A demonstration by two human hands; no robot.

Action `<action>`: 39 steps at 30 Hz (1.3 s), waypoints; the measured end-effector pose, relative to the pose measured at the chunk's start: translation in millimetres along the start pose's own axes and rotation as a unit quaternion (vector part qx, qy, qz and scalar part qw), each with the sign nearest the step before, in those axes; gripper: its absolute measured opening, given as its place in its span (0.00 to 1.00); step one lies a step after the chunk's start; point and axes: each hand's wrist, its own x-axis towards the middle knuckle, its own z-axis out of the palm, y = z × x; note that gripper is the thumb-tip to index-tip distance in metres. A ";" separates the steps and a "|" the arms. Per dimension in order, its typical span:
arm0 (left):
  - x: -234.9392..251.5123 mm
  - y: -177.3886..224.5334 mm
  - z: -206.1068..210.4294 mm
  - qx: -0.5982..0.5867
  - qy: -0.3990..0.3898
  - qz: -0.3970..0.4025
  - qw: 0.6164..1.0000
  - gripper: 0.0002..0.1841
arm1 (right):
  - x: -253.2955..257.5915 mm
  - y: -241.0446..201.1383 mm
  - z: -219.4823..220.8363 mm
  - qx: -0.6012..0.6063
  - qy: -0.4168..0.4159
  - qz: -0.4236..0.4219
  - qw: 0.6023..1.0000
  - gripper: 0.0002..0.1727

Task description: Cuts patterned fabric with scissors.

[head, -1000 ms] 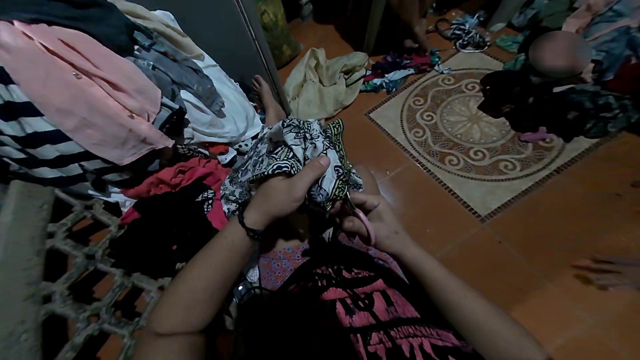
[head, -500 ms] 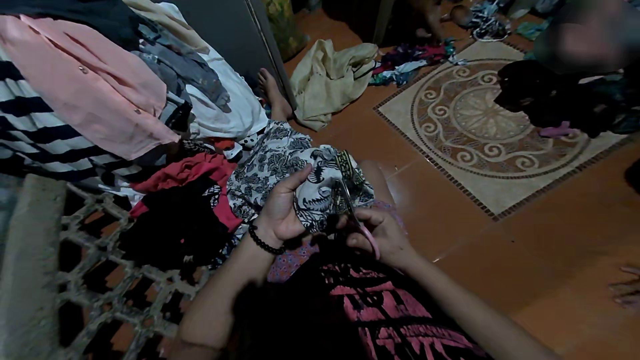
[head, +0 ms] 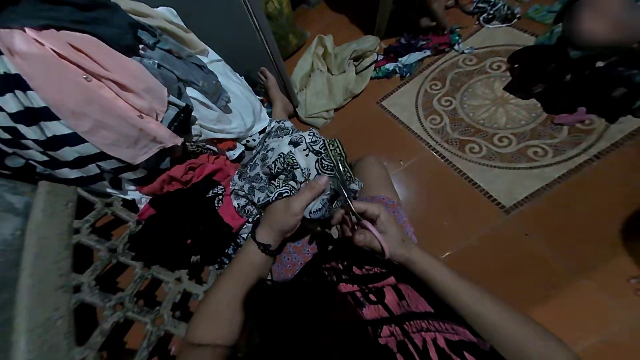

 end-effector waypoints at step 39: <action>-11.1 -19.9 9.2 -0.044 0.085 0.003 0.995 0.12 | -32.2 -7.1 -48.2 0.020 0.057 0.116 0.991 0.17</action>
